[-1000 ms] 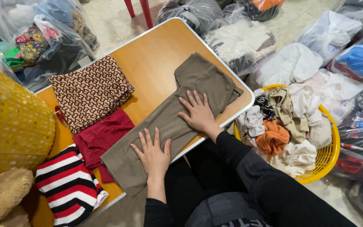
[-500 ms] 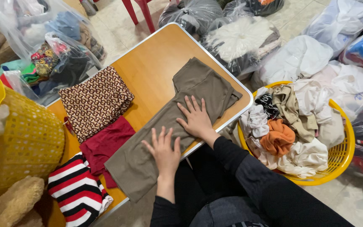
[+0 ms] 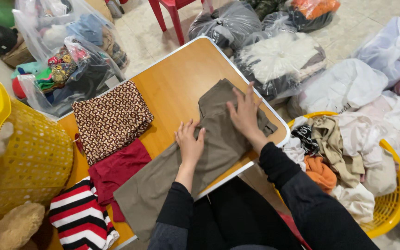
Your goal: The person folds a pair of brown pants on a table, smoothing and aligning the fabric before folding it into a compact rectangle. The person then picks up a white garment from a basket and begins to unfold and smooth it on the table.
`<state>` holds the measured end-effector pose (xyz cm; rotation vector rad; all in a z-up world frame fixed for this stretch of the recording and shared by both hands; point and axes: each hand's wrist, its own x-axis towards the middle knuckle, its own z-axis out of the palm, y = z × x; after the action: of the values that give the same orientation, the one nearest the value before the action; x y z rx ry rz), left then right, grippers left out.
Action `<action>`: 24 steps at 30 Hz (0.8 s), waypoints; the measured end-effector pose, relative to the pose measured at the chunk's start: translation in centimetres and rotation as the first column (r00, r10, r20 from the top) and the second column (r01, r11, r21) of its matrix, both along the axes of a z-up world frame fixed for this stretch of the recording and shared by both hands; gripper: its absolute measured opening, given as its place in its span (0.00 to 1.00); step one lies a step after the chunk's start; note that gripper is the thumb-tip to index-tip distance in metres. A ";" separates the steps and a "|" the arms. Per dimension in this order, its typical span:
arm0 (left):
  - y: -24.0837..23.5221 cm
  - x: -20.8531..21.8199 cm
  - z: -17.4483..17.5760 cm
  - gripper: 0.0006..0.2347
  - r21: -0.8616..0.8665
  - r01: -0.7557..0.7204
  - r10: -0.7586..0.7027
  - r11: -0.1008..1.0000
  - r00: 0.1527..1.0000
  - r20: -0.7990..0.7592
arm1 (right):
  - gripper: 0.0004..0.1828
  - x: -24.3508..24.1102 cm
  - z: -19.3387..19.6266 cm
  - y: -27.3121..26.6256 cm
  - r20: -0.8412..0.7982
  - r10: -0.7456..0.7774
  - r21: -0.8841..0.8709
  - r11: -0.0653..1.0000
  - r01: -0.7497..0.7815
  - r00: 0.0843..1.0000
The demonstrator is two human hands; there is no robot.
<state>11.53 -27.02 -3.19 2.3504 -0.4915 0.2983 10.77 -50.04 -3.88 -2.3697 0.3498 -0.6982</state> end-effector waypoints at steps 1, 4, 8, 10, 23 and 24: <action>-0.3 0.7 -0.2 0.16 0.000 -0.016 0.016 1.000 1.000 -0.013 | 0.30 1.4 -0.1 -1.1 0.037 -0.025 -0.038 0.999 0.027 0.999; -1.2 2.6 -0.8 0.16 0.025 -0.059 0.060 0.998 0.997 -0.038 | 0.26 6.3 -0.8 -3.5 -0.031 -0.038 -0.103 0.994 0.035 0.999; -2.3 4.8 -1.3 0.18 0.092 -0.128 0.131 0.988 0.991 -0.028 | 0.24 10.9 -1.8 -4.0 -0.206 -0.028 -0.183 0.983 -0.011 0.978; -2.6 5.8 -1.4 0.19 0.124 -0.152 0.156 0.981 0.987 -0.026 | 0.29 11.6 -2.4 -3.8 -0.276 0.006 -0.161 0.986 -0.053 0.961; -5.2 9.6 -0.7 0.10 0.105 -0.142 0.151 0.984 0.985 -0.082 | 0.15 11.4 -2.7 -4.3 -0.169 0.129 0.051 0.991 -0.122 0.977; -5.3 9.5 -0.8 0.10 0.060 -0.142 0.145 0.988 0.988 -0.056 | 0.14 11.1 -2.3 -4.5 -0.146 0.148 0.099 0.986 -0.134 0.978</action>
<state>21.08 -32.37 -3.99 2.4463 -0.3057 0.2820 21.86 -54.54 -6.17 -2.3428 0.2685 -0.4276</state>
